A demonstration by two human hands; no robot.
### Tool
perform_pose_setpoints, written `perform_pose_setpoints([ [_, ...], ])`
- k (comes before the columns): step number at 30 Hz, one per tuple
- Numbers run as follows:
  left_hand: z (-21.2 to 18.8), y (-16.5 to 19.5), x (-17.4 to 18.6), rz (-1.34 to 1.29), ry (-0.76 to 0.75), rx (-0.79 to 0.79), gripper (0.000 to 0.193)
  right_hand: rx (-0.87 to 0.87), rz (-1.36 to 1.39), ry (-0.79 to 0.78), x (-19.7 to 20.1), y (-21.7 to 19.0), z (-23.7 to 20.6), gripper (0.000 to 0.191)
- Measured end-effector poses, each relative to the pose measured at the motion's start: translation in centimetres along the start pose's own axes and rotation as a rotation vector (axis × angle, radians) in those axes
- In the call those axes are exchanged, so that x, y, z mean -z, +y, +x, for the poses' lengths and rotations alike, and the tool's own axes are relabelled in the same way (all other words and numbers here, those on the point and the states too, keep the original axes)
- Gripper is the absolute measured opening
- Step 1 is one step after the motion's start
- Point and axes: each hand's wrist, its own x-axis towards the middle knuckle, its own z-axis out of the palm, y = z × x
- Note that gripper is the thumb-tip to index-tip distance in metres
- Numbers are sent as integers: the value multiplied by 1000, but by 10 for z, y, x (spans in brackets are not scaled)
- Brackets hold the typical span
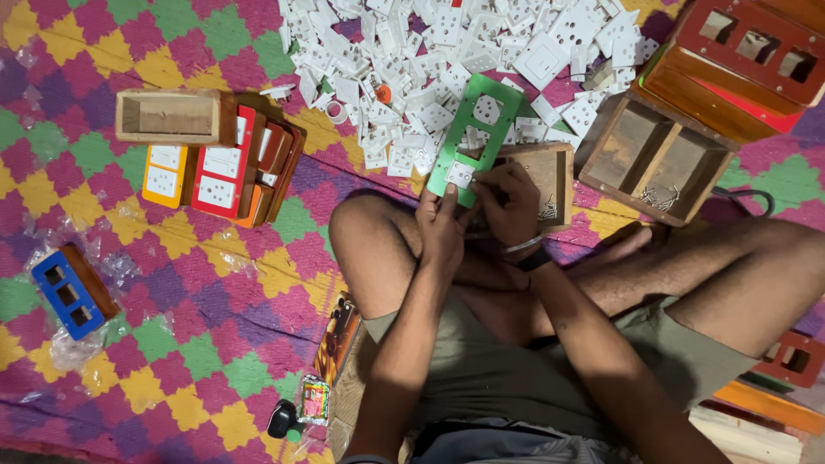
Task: The person sits on a colorful mat and assembles small white electrical components into red and green plastic frames. They place components into slots, secure them with metal pins from a wooden box, and set the completed frames aside.
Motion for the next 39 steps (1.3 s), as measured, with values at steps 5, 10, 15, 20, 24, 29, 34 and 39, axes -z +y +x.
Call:
perform_pose_setpoints([
  [5, -1, -2, 0, 27, -10, -34, 30, -5, 6, -6, 1, 3, 4, 17],
  [10, 3, -2, 1, -60, 74, 42, 29, -55, -60, -104, -1, 4, 1, 47],
  [15, 6, 19, -1, -64, 134, 106, 25, 305, -140, -269, 1, -3, -16, 44],
  [20, 3, 22, -6, -114, 171, 76, 21, 133, -33, -246, 1, -3, -6, 59],
  [24, 4, 17, -2, -115, 123, 44, 20, 122, 2, -293, 5, -4, -4, 31],
  [29, 0, 14, 1, -112, 94, 45, 19, 19, 130, -262, 8, -8, -5, 31],
  [34, -3, 15, -3, -78, 56, -29, 25, -74, 120, -288, 12, -12, 0, 30],
  [39, -2, 30, 2, -89, 106, -42, 27, -154, -49, -293, 16, -15, 6, 34],
])
